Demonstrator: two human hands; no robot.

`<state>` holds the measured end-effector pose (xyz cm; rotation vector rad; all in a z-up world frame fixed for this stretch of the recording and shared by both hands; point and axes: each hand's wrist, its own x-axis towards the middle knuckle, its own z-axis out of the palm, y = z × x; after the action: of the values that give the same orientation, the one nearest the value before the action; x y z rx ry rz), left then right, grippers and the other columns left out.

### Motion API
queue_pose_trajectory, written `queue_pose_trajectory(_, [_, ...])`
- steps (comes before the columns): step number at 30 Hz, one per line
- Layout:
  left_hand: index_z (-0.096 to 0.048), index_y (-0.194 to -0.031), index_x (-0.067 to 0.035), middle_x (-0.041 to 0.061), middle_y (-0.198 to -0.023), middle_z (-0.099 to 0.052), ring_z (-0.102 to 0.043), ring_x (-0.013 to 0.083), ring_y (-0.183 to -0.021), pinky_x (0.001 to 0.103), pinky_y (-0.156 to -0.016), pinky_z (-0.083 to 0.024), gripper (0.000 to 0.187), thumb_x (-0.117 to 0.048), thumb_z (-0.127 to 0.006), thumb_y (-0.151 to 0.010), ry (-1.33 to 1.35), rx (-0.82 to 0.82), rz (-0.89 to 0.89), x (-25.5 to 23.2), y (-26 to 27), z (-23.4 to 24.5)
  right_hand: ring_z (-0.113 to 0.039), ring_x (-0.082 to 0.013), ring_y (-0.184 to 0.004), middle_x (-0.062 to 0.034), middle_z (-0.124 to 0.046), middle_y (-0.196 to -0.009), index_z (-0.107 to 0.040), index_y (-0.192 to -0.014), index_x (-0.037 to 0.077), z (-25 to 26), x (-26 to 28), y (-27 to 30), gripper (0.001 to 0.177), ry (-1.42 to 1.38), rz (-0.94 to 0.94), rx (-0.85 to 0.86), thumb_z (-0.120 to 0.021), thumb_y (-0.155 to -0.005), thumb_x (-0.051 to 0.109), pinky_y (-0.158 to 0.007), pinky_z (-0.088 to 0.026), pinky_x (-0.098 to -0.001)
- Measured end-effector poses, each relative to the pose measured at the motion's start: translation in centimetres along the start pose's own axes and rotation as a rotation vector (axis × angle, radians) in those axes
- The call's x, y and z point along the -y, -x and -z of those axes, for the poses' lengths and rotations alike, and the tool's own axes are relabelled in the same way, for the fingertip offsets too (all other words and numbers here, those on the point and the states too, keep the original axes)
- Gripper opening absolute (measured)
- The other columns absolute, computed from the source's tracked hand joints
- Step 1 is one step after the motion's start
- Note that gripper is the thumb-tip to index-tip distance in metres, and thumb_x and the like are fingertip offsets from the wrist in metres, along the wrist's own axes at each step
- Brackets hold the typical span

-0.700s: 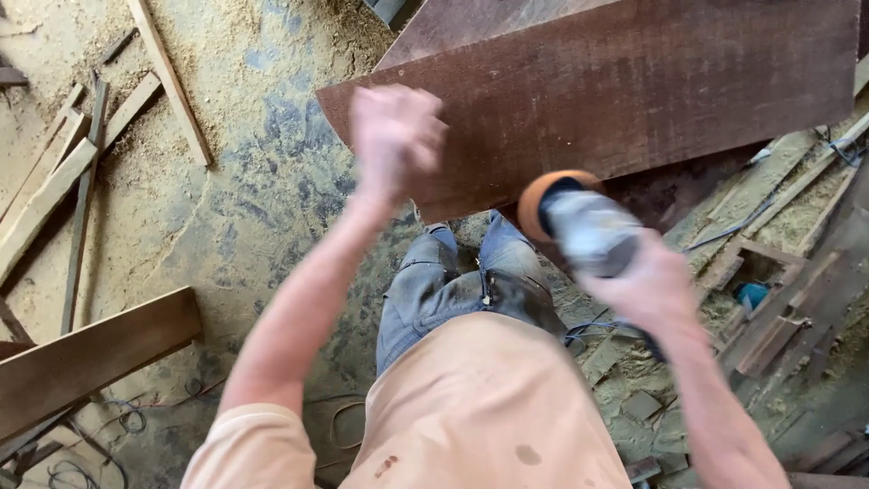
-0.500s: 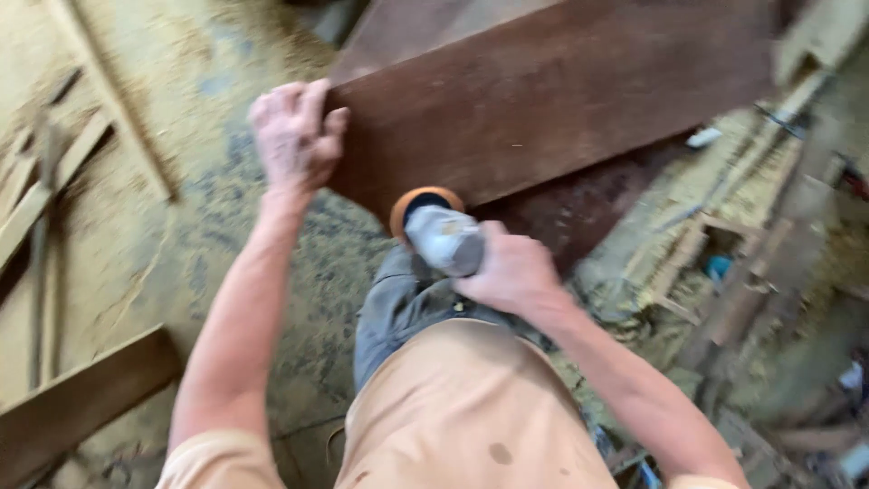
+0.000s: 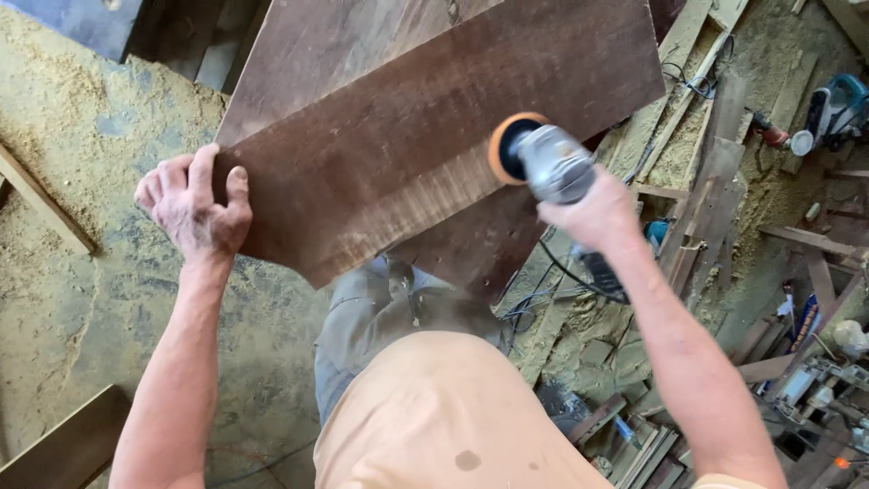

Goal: The person sands a wooden board using an angle grinder with a sanding disc, holding the board with one hand and moving the tool across its surface.

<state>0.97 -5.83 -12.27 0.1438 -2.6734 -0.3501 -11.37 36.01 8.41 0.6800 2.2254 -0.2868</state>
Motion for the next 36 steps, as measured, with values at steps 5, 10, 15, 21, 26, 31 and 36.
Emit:
queue_pose_trajectory(5, [-0.081, -0.120, -0.009, 0.013, -0.108, -0.069, -0.061, 0.0302, -0.097, 0.042, -0.094, -0.037, 0.034, -0.036, -0.067, -0.106, -0.004, -0.022, -0.024, -0.1, -0.3, -0.3, -0.067, -0.0230, -0.077, -0.0133, -0.071, -0.098, -0.066, -0.118, 0.007, 5.2, -3.3, -6.4, 0.041, -0.103, -0.009, -0.081, -0.078, -0.081, 0.017, -0.067, -0.057, -0.0376])
queue_pose_trajectory(10, [-0.081, -0.121, -0.008, 0.012, -0.107, -0.069, -0.060, 0.0310, -0.092, 0.043, -0.091, -0.038, 0.040, -0.041, -0.061, -0.112, -0.023, -0.008, -0.040, -0.2, -0.6, -0.1, -0.067, -0.0241, -0.091, -0.0144, -0.070, -0.107, -0.066, -0.119, 0.005, 9.3, -6.8, -11.6, 0.038, -0.183, -0.024, -0.145, -0.076, -0.082, 0.010, -0.082, -0.057, -0.0373])
queue_pose_trajectory(15, [-0.081, -0.123, -0.005, 0.013, -0.110, -0.068, -0.059, 0.0334, -0.095, 0.046, -0.094, -0.038, 0.038, -0.037, -0.063, -0.113, 0.006, 0.020, -0.033, -0.4, -0.8, 0.2, -0.055, -0.0097, -0.074, 0.0035, -0.061, -0.081, -0.069, -0.089, 0.015, 9.6, -10.6, -16.3, 0.018, -0.167, 0.168, -0.302, -0.079, -0.076, 0.024, -0.060, -0.045, -0.0321])
queue_pose_trajectory(21, [-0.084, -0.121, -0.010, 0.011, -0.109, -0.072, -0.067, 0.0311, -0.101, 0.055, -0.111, -0.033, 0.046, -0.047, -0.058, -0.115, -0.029, 0.029, 0.021, 0.3, 0.2, -0.6, -0.069, -0.0220, -0.077, -0.0131, -0.071, -0.094, -0.065, -0.119, 0.004, 6.9, -2.9, -8.3, 0.037, -0.073, -0.058, -0.095, -0.075, -0.085, 0.016, -0.068, -0.058, -0.0361])
queue_pose_trajectory(26, [-0.082, -0.120, -0.015, 0.009, -0.104, -0.069, -0.062, 0.0266, -0.096, 0.049, -0.103, -0.033, 0.044, -0.050, -0.055, -0.113, -0.024, -0.010, 0.030, 0.5, -0.2, -0.9, -0.067, -0.0210, -0.069, -0.0100, -0.071, -0.087, -0.065, -0.110, 0.006, 1.6, -1.5, -4.4, 0.037, -0.002, 0.031, -0.070, -0.079, -0.079, 0.022, -0.057, -0.056, -0.0338])
queue_pose_trajectory(31, [-0.081, -0.118, -0.018, 0.007, -0.104, -0.066, -0.064, 0.0301, -0.098, 0.046, -0.097, -0.042, 0.039, -0.035, -0.087, -0.083, 0.048, -0.022, 0.057, 1.6, 0.4, -1.2, -0.068, -0.0434, -0.108, -0.0245, -0.074, -0.103, -0.072, -0.108, 0.005, -5.3, -2.1, -2.4, 0.071, 0.137, 0.201, -0.198, -0.089, -0.056, 0.050, -0.092, -0.054, -0.0596])
queue_pose_trajectory(36, [-0.079, -0.115, -0.025, 0.003, -0.100, -0.064, -0.062, 0.0266, -0.095, 0.043, -0.092, -0.040, 0.035, -0.038, -0.086, -0.083, 0.063, -0.063, 0.101, 1.8, 0.9, -1.8, -0.071, -0.0452, -0.101, -0.0238, -0.075, -0.095, -0.068, -0.106, 0.010, -10.1, 0.1, 1.7, 0.066, 0.218, 0.273, -0.172, -0.086, -0.058, 0.052, -0.087, -0.056, -0.0548])
